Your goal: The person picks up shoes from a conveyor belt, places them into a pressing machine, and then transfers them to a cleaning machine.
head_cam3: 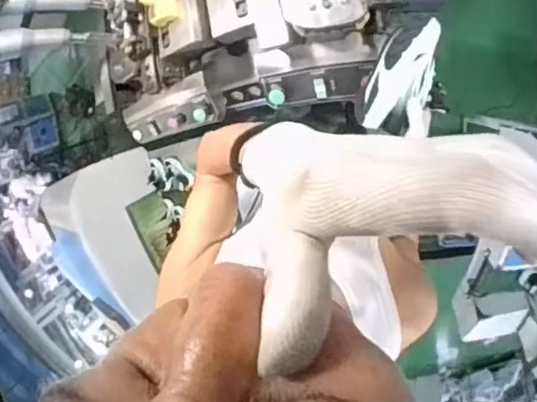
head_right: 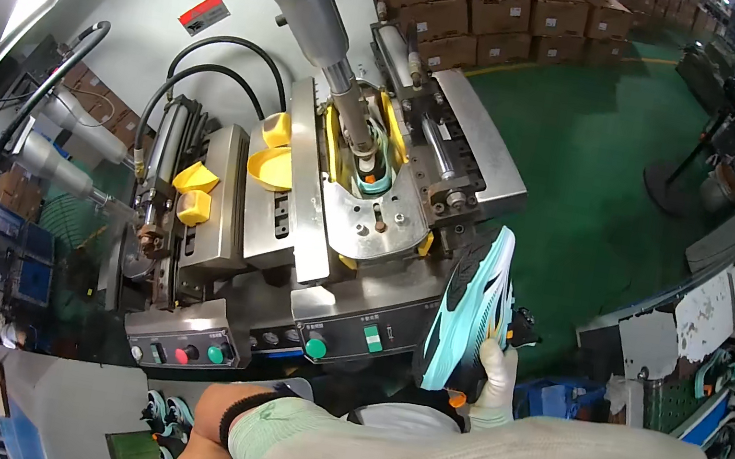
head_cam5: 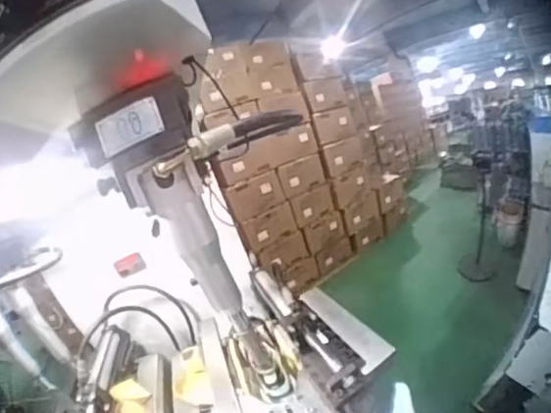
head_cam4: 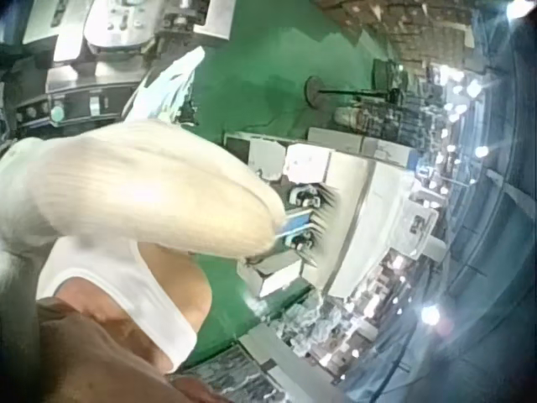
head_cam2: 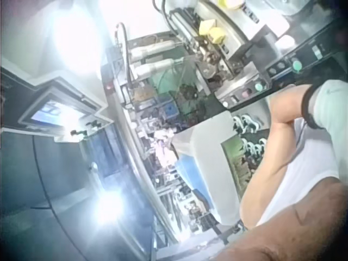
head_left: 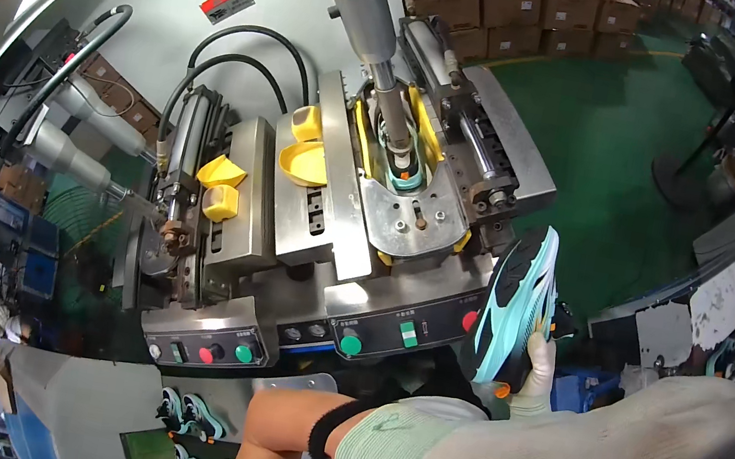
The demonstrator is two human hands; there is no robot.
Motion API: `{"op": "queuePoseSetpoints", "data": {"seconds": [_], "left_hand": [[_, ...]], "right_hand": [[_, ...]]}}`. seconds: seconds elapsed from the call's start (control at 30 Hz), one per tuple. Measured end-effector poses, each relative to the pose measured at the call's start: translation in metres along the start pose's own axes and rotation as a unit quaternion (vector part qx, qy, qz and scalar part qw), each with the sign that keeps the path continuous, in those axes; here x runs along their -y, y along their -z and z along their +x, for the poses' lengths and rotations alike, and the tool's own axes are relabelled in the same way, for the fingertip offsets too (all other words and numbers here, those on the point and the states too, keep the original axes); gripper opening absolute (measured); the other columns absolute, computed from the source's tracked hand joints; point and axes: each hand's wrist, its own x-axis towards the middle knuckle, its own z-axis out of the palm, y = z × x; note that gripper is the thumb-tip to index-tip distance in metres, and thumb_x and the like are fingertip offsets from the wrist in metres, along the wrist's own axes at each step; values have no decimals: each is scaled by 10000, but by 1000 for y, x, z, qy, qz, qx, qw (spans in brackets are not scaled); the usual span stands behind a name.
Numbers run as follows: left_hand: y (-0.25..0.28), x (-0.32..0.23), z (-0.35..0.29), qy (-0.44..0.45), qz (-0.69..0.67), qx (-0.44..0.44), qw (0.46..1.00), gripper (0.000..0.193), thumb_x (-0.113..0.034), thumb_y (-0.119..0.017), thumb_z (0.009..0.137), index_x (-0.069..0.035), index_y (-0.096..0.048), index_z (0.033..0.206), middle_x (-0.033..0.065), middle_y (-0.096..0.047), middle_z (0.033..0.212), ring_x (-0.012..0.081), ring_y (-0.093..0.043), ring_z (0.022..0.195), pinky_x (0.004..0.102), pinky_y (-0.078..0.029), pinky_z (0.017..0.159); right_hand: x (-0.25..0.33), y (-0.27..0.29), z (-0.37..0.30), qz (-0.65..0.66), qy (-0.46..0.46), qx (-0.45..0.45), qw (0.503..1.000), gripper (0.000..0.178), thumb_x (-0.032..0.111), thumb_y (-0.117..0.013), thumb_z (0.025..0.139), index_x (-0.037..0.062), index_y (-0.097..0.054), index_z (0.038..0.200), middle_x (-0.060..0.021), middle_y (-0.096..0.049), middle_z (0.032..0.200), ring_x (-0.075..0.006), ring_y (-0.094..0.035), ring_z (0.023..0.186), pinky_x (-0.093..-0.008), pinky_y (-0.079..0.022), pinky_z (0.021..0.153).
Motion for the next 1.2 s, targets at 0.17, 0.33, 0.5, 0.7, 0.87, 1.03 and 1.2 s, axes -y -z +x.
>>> {"op": "queuePoseSetpoints", "data": {"seconds": [0.17, 0.33, 0.5, 0.7, 0.87, 1.03, 1.2], "left_hand": [[9, -31, -17, 54, 21, 67, 996, 782, -604, -561, 915, 58, -535, 1329, 285, -562, 1286, 434, -568, 1143, 496, -477, 946], [-4, -2, -49, -235, 101, -104, 961, 987, -748, -486, 856, 141, -543, 1280, 295, -559, 1280, 411, -512, 1223, 464, -506, 909], [128, -47, -101, 195, 379, 171, 888, 729, -228, -666, 851, 64, -368, 1448, 252, -483, 1369, 346, -499, 1278, 450, -361, 1103], [219, -3, -127, 258, 512, -236, 785, 491, -15, -577, 943, 26, -413, 1403, 144, -526, 1362, 213, -572, 1213, 322, -448, 1032], [336, 64, -102, 315, 570, -289, 702, 479, -199, -659, 935, 62, -503, 1306, 158, -633, 1173, 205, -604, 1111, 309, -480, 935], [468, 134, -101, 410, 576, -322, 630, 507, -294, -665, 888, 99, -523, 1176, 251, -637, 1157, 327, -634, 1033, 383, -486, 913], [500, 181, -98, 387, 767, -287, 423, 632, -203, -596, 819, 153, -304, 1252, 372, -556, 1190, 462, -597, 1092, 458, -480, 963]], "right_hand": [[-26, 11, -13, 7, 30, -4, 1000, 682, 370, -684, 896, -17, -438, 1401, -185, -624, 1251, -296, -668, 1069, -433, -566, 928], [-31, -21, -30, 59, 30, -91, 994, 584, 299, -743, 869, -33, -533, 1301, -133, -673, 1146, -230, -692, 977, -390, -589, 845], [-42, -8, -27, 4, 34, -68, 997, 549, 286, -709, 889, -47, -535, 1290, -123, -668, 1124, -210, -685, 949, -373, -580, 828], [-47, 13, -4, 14, 21, -85, 996, 611, 338, -753, 861, -27, -538, 1301, -104, -674, 1150, -189, -683, 992, -345, -565, 879], [-35, 32, 4, 9, 12, -107, 994, 603, 335, -764, 849, -27, -550, 1281, -93, -665, 1140, -180, -669, 988, -345, -551, 877], [-25, 35, 0, -17, 4, -136, 991, 475, 184, -725, 849, -16, -580, 1254, -43, -654, 1125, -121, -626, 978, -305, -516, 841], [-23, 46, -3, -59, 12, -148, 987, 429, 56, -667, 803, 16, -593, 1223, -25, -646, 1103, -119, -607, 974, -299, -499, 868]]}}
